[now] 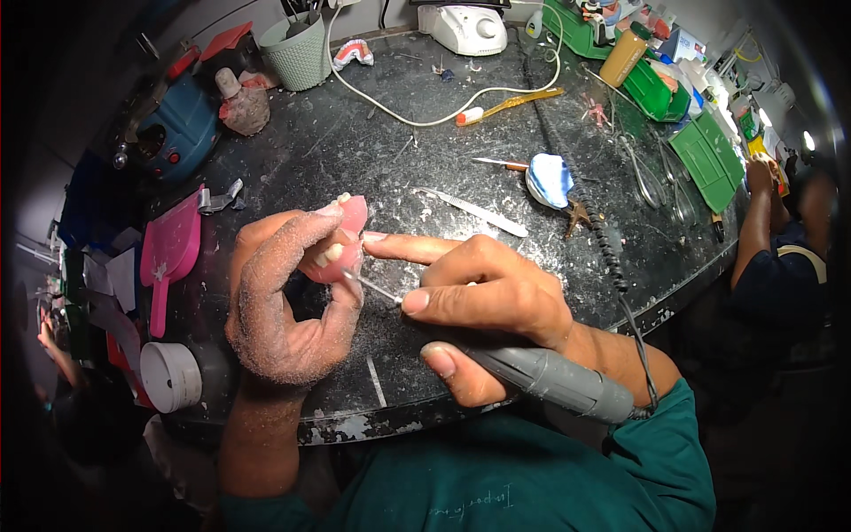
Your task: The person trims and shapes a denture using a handheld rotary tool, turning the denture by hand to grind along the edges and inner surfaces of the acrylic base.
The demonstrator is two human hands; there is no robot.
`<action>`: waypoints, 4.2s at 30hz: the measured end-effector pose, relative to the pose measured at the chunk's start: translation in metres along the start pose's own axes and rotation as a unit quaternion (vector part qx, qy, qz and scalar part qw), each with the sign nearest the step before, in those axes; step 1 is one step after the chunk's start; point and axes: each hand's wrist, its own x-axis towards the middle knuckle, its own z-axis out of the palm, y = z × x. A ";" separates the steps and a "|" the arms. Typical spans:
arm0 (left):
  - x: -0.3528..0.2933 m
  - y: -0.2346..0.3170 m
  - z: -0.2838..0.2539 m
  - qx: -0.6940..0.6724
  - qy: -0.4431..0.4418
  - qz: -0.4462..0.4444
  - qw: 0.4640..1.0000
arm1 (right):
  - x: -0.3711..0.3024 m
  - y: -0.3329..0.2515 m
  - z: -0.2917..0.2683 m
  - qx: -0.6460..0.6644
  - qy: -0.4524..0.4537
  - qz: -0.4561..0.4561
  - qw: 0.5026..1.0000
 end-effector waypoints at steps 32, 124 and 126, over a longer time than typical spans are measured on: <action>-0.003 0.000 -0.001 -0.073 0.000 -0.033 0.997 | 0.004 -0.003 0.002 0.006 0.022 -0.020 1.000; -0.004 -0.009 0.018 -0.191 0.056 -0.318 0.927 | 0.011 0.022 -0.003 0.078 0.197 0.311 0.926; -0.001 -0.005 0.016 -0.245 0.035 -0.338 0.908 | 0.009 0.024 -0.004 0.075 0.198 0.296 0.931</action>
